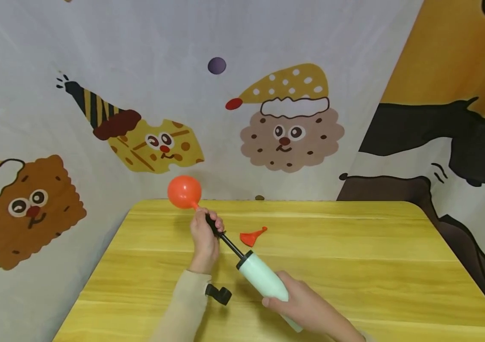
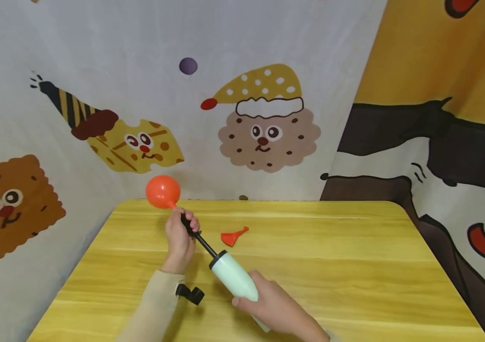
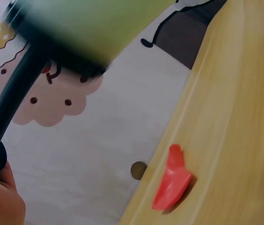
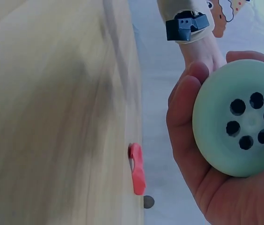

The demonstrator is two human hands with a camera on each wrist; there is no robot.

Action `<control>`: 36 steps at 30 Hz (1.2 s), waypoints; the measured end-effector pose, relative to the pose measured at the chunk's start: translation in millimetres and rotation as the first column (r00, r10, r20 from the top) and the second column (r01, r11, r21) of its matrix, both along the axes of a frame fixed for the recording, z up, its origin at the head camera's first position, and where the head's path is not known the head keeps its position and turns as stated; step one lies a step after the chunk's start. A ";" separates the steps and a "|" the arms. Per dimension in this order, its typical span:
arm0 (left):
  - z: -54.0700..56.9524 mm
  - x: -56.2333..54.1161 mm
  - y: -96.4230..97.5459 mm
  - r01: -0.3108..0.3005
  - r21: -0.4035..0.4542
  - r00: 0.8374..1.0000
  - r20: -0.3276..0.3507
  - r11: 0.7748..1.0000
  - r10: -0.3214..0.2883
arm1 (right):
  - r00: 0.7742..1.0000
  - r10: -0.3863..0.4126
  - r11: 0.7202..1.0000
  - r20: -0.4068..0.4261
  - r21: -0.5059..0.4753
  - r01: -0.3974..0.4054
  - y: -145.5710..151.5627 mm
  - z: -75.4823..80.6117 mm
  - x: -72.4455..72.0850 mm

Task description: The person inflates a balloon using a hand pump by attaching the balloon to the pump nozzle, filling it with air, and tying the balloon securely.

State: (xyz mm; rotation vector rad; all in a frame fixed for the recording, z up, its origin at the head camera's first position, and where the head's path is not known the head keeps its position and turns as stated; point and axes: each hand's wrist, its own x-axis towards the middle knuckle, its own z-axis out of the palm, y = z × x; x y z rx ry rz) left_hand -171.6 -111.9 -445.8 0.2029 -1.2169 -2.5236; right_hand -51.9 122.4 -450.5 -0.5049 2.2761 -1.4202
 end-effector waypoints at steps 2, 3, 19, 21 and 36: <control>0.3 -2.2 -3.0 -0.005 -0.002 1.000 0.007 1.000 0.005 | 1.000 0.007 1.000 0.008 0.011 -0.007 3.5 -0.7 1.8; 0.2 -2.8 -2.9 0.002 -0.002 1.000 0.014 1.000 -0.002 | 1.000 0.007 1.000 0.008 0.015 -0.007 4.4 -1.3 2.2; -8.6 16.2 35.6 0.132 -0.061 0.991 0.037 0.989 -0.130 | 0.999 -0.017 1.000 -0.042 0.021 0.018 -5.0 -3.3 -13.3; -10.0 19.4 39.7 0.144 -0.068 0.989 0.044 0.987 -0.141 | 0.999 -0.020 1.000 -0.049 0.015 0.020 -7.3 -2.9 -16.1; 1.4 0.8 10.0 -0.002 0.013 1.000 -0.001 1.000 0.002 | 0.999 -0.021 0.999 -0.042 0.042 0.023 2.5 8.6 -2.6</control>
